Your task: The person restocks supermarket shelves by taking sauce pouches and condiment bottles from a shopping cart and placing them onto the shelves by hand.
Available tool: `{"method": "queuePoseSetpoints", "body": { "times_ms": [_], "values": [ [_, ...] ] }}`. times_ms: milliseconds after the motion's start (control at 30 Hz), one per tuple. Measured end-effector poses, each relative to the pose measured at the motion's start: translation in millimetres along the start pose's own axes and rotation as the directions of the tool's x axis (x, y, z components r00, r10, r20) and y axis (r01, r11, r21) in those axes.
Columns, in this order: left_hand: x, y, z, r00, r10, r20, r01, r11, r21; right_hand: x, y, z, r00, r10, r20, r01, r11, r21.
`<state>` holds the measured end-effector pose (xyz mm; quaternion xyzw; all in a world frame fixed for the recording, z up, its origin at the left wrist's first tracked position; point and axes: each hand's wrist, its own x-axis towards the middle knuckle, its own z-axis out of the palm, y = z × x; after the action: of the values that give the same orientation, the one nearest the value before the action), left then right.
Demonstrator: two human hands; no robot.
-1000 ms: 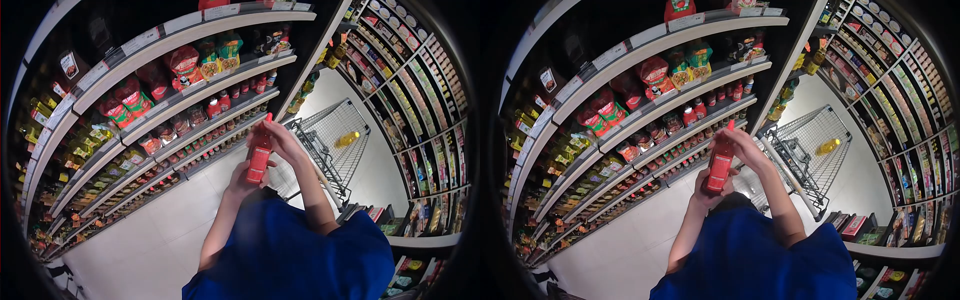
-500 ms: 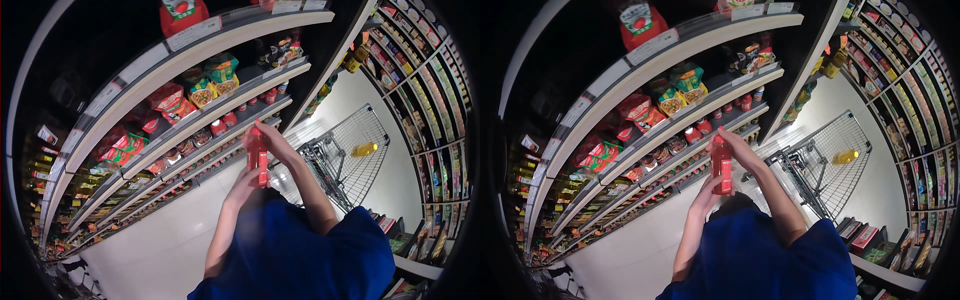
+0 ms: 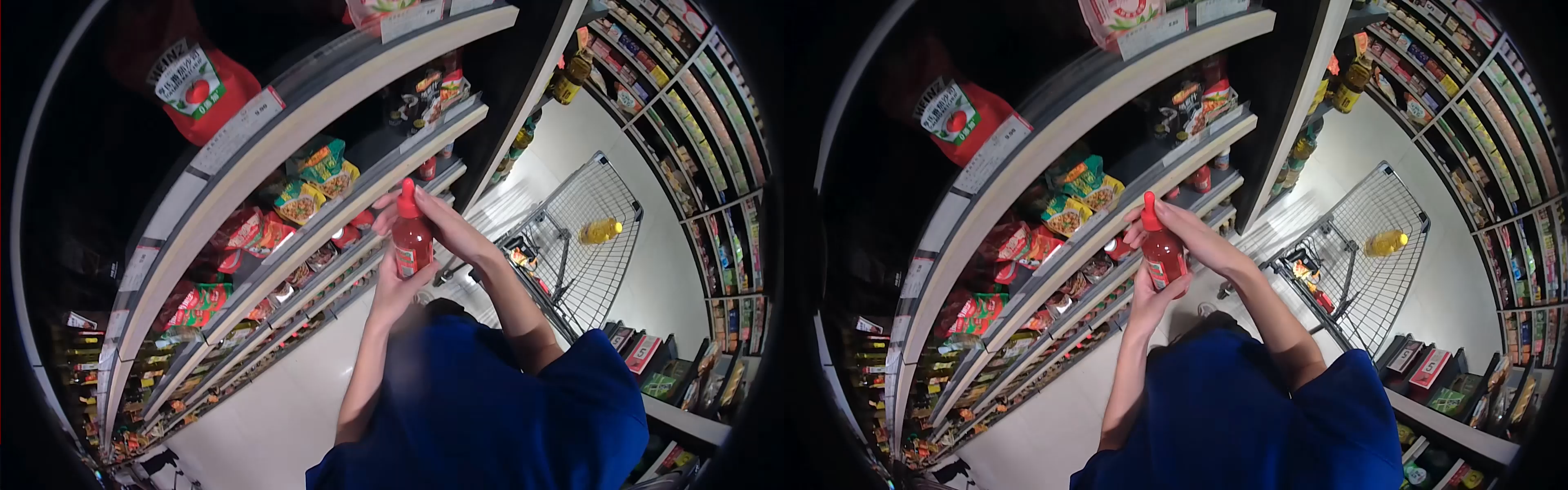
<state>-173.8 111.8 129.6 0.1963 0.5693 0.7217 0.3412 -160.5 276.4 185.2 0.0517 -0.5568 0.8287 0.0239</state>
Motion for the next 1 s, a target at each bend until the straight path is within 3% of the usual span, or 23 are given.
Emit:
{"method": "queuePoseSetpoints", "body": {
  "times_ms": [300, 600, 800, 967, 1000],
  "values": [
    [15.8, 60.1, 12.4, 0.963, 0.266, 0.040, -0.269, 0.955, 0.129, 11.0, -51.2, 18.4, 0.998, -0.061, 0.023, 0.063, 0.993, -0.098],
    [22.4, 60.2, -7.3, 0.952, 0.305, -0.012, -0.300, 0.942, 0.151, 29.7, -43.0, 27.6, 0.997, -0.071, 0.012, 0.072, 0.990, -0.121],
    [12.1, 51.9, -24.5, 0.992, -0.090, 0.086, 0.096, 0.993, -0.065, 40.9, -11.1, 13.9, 0.999, -0.003, -0.050, -0.001, 0.997, -0.083],
    [5.1, 38.4, -28.8, 0.910, -0.256, 0.326, 0.374, 0.846, -0.379, 30.0, 15.7, -5.7, 0.986, 0.158, -0.059, -0.151, 0.983, 0.102],
    [6.0, 32.1, -28.8, 0.899, -0.269, 0.345, 0.408, 0.799, -0.442, 26.8, 20.9, -10.2, 0.979, 0.177, -0.101, -0.174, 0.984, 0.037]
  ]
}}
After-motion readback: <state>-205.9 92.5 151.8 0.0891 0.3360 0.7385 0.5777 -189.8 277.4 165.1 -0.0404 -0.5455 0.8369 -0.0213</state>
